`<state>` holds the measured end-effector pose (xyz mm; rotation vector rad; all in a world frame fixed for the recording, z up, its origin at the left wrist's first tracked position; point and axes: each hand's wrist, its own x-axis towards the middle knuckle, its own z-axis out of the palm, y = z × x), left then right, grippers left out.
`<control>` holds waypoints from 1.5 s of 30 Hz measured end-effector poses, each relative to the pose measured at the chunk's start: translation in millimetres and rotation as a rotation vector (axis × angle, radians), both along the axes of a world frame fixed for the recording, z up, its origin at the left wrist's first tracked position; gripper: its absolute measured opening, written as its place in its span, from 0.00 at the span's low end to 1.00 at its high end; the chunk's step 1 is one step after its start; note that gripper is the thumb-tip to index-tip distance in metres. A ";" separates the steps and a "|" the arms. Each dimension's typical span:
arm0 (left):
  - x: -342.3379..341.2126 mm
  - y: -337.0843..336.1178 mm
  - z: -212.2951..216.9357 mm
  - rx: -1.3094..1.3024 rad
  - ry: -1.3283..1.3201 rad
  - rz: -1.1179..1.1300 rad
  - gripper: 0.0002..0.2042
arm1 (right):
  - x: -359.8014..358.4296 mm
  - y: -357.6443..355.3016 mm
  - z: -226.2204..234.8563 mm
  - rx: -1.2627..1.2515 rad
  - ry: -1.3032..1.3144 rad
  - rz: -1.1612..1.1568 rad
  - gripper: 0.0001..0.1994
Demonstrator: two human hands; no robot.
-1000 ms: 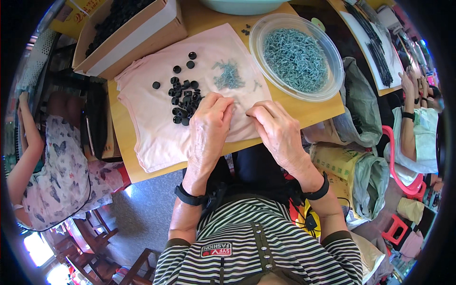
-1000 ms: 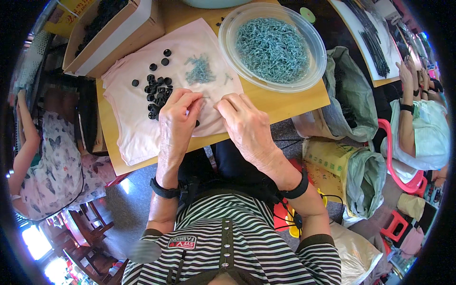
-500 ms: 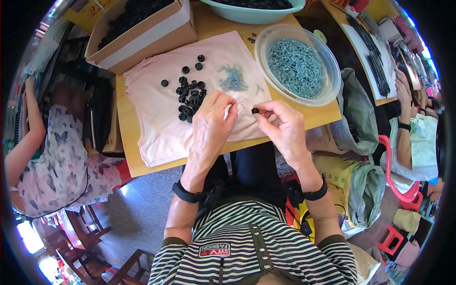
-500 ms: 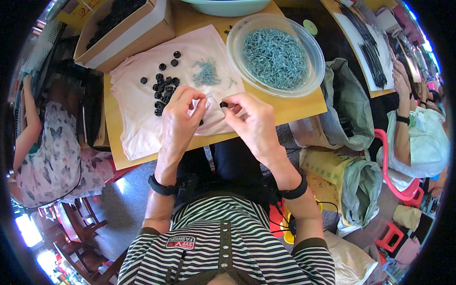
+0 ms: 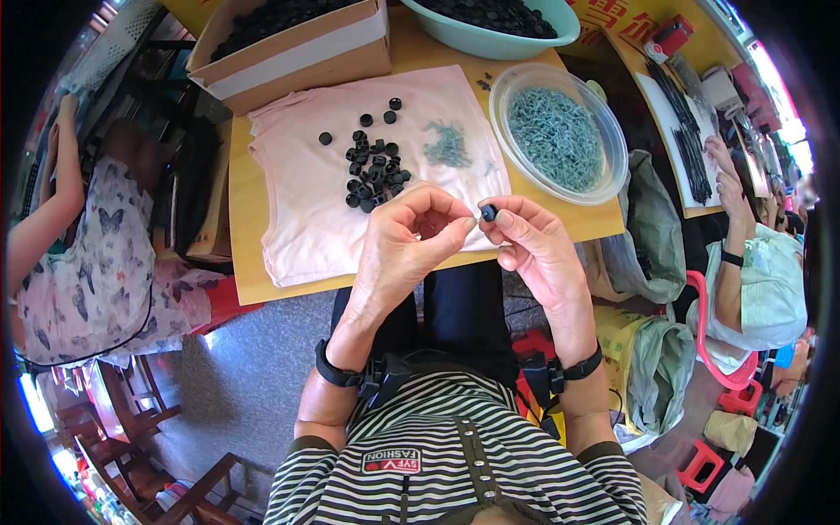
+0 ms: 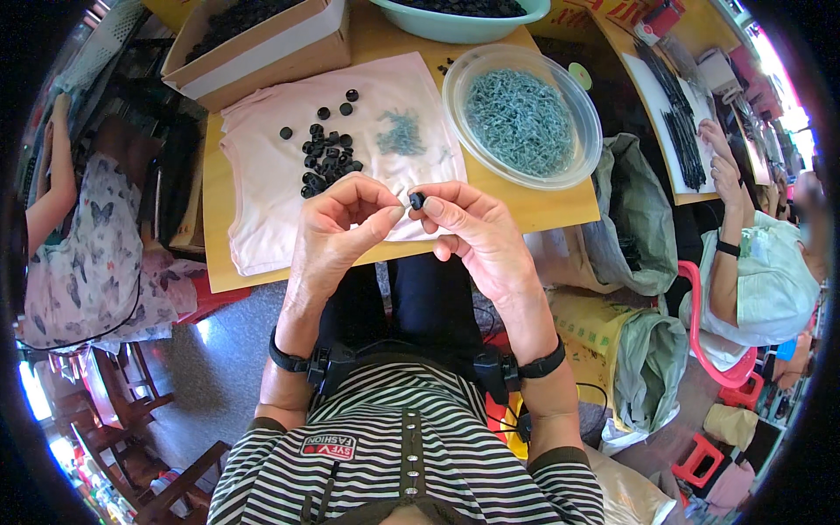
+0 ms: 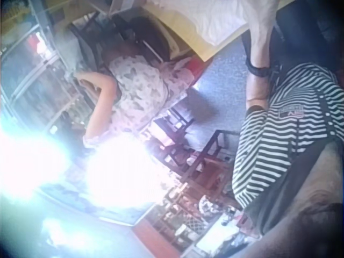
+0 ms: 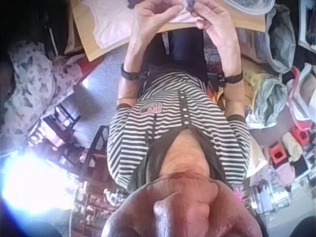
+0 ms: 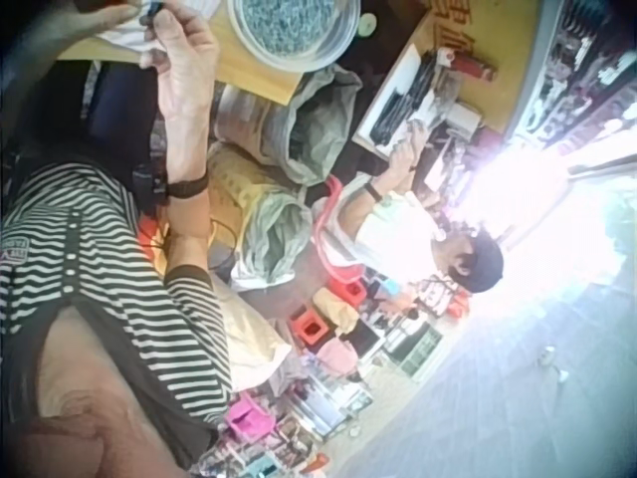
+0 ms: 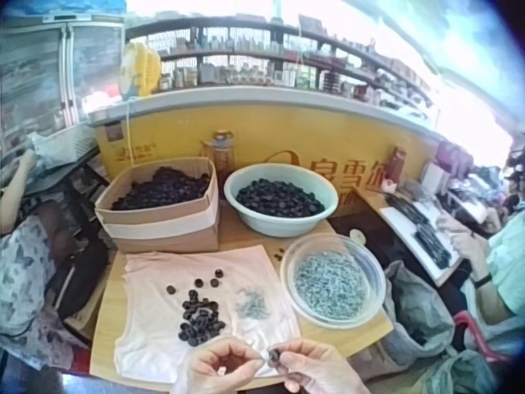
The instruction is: Manually assembling small black plastic components by hand on a workstation.
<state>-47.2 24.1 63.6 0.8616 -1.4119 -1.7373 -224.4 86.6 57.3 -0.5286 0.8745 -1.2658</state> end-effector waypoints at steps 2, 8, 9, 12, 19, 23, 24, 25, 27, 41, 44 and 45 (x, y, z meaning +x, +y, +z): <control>2.4 0.1 0.4 -0.076 -0.063 0.004 0.04 | 1.5 0.8 2.3 -0.004 0.027 0.001 0.11; 9.7 3.0 16.4 -0.411 -0.380 0.038 0.03 | 7.3 2.3 6.9 -0.063 0.283 -0.010 0.10; 10.0 4.3 15.4 -0.412 -0.387 0.044 0.03 | 9.2 2.4 6.2 -0.095 0.385 -0.016 0.10; 5.7 10.7 11.1 -0.742 -0.466 0.112 0.04 | 12.3 5.7 2.8 -0.083 0.430 -0.016 0.10; 2.8 10.2 -4.7 -0.603 -0.399 0.096 0.05 | 11.1 6.5 -9.5 -0.047 0.394 -0.066 0.09; 10.6 -5.9 -4.9 -0.529 -0.339 0.090 0.06 | 9.0 -0.4 -18.4 -0.036 0.314 -0.139 0.08; 17.5 -15.5 -3.9 -0.541 -0.411 0.133 0.04 | 8.4 -1.9 -18.2 -0.039 0.310 -0.138 0.08; 22.8 -28.2 -12.5 -0.570 -0.418 0.217 0.04 | 7.6 -2.0 -17.8 -0.027 0.314 -0.150 0.08; 39.2 -58.7 -23.0 -0.525 -0.510 0.320 0.06 | 6.1 -2.6 -18.9 -0.017 0.315 -0.167 0.08; 72.8 -113.8 -49.7 -0.616 -0.758 0.496 0.10 | 15.8 -5.6 -13.8 -0.126 0.354 -0.056 0.10; 63.0 -86.9 -35.6 -0.470 -0.475 0.540 0.10 | 20.9 -1.9 -2.2 -0.143 0.347 -0.067 0.10; 56.6 -73.6 -24.3 -0.476 -0.471 0.529 0.10 | 22.4 -0.5 3.1 -0.145 0.348 -0.080 0.10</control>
